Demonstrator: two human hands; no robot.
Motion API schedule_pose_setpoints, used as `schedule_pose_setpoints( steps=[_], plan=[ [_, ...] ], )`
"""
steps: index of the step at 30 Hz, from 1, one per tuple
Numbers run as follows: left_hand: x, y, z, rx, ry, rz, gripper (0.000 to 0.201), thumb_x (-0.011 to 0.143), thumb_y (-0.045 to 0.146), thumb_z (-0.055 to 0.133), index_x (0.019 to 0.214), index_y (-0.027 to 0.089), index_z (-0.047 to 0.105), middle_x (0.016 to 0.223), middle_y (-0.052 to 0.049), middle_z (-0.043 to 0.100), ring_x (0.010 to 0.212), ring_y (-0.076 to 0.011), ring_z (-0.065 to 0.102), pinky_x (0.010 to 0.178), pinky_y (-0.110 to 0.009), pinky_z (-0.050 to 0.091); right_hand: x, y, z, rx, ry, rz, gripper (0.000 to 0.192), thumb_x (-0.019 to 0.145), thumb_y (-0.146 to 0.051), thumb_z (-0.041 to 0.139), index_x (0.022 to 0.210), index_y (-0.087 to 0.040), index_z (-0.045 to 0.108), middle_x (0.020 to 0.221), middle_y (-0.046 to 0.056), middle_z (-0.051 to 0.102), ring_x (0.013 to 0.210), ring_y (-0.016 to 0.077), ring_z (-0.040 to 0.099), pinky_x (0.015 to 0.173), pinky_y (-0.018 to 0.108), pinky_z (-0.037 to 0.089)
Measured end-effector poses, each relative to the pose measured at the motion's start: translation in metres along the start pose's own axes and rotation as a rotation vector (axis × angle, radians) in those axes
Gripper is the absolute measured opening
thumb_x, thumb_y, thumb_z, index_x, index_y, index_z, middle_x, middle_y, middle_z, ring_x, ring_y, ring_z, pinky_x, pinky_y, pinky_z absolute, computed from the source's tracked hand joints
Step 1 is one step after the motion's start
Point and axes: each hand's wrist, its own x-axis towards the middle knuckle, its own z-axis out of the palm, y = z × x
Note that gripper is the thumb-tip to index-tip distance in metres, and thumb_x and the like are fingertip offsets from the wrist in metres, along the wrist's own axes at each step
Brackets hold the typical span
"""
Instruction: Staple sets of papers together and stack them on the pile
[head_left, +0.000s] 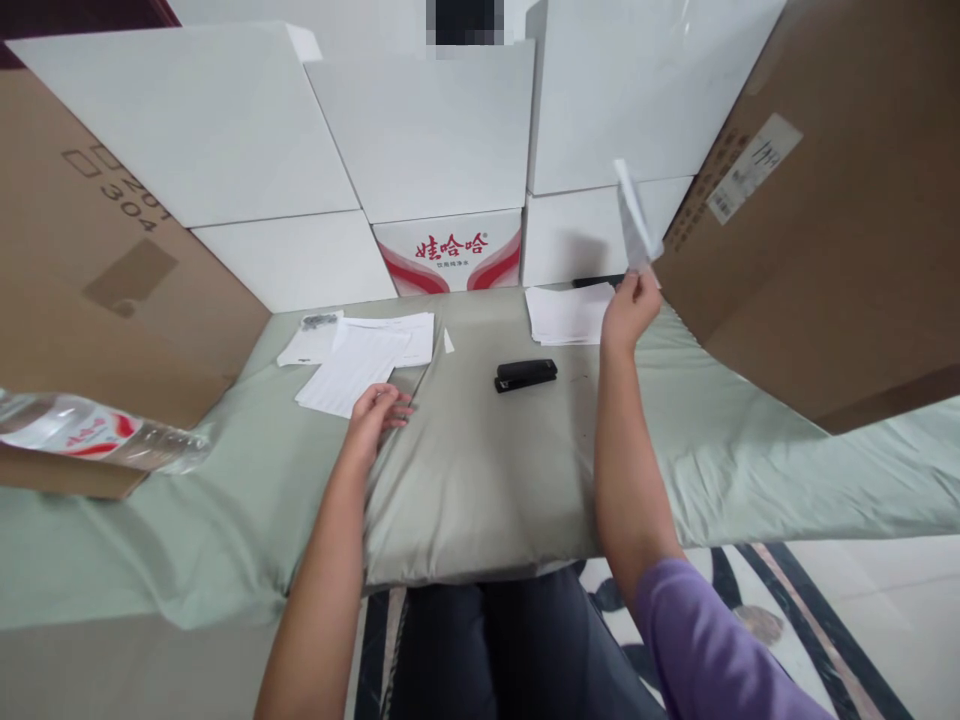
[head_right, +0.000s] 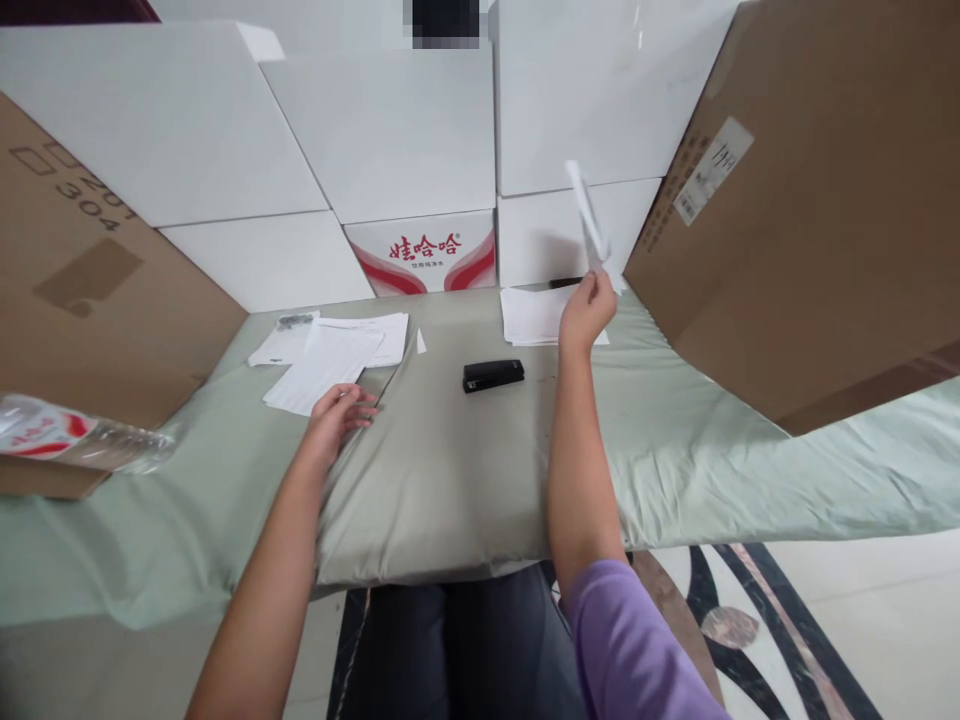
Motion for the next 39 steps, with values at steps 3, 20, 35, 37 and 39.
schedule_pose_setpoints(
  steps=[3,20,35,37,39],
  plan=[
    [0.0,0.0,0.001,0.033,-0.018,0.004,0.044,0.066,0.05,0.075,0.091,0.019,0.057,0.086,-0.004,0.071,0.066,-0.0153,0.069,0.051,-0.021,0.049,-0.011,0.01,0.021,-0.23,0.019,-0.041,0.028,0.093,-0.039,0.049,0.103,-0.018,0.065,0.1,0.016,0.068,0.098,0.0286,0.059,0.096,0.045,0.043],
    [0.0,-0.004,0.003,0.101,-0.064,0.012,0.043,0.068,0.051,0.075,0.091,0.017,0.062,0.085,-0.006,0.073,0.067,-0.0169,0.069,0.055,-0.023,0.047,-0.004,0.044,0.066,-0.574,0.232,-0.092,0.043,0.093,-0.014,0.027,0.112,-0.01,0.065,0.134,0.02,0.056,0.127,0.031,0.047,0.114,0.052,0.022],
    [0.003,-0.008,0.003,0.152,-0.089,0.02,0.044,0.068,0.054,0.076,0.088,0.017,0.063,0.084,-0.007,0.073,0.069,-0.0191,0.07,0.056,-0.025,0.048,-0.011,0.046,0.085,-0.617,0.17,0.045,0.053,0.096,-0.029,0.031,0.14,-0.007,0.052,0.163,0.019,0.022,0.151,0.0424,0.004,0.114,0.071,0.006],
    [0.002,-0.007,0.003,0.154,-0.085,0.018,0.045,0.067,0.054,0.076,0.089,0.017,0.064,0.084,-0.007,0.073,0.069,-0.0191,0.071,0.056,-0.025,0.048,-0.014,0.045,0.085,-0.618,0.203,0.041,0.049,0.097,-0.031,0.034,0.138,-0.014,0.055,0.165,0.016,0.017,0.151,0.045,-0.001,0.11,0.076,0.004],
    [0.002,-0.007,0.003,0.15,-0.081,0.014,0.045,0.067,0.055,0.077,0.088,0.017,0.064,0.084,-0.008,0.073,0.068,-0.0192,0.07,0.055,-0.025,0.048,-0.017,0.042,0.084,-0.614,0.231,0.032,0.046,0.097,-0.033,0.036,0.135,-0.02,0.058,0.166,0.014,0.014,0.15,0.046,-0.003,0.106,0.08,0.005]
  ],
)
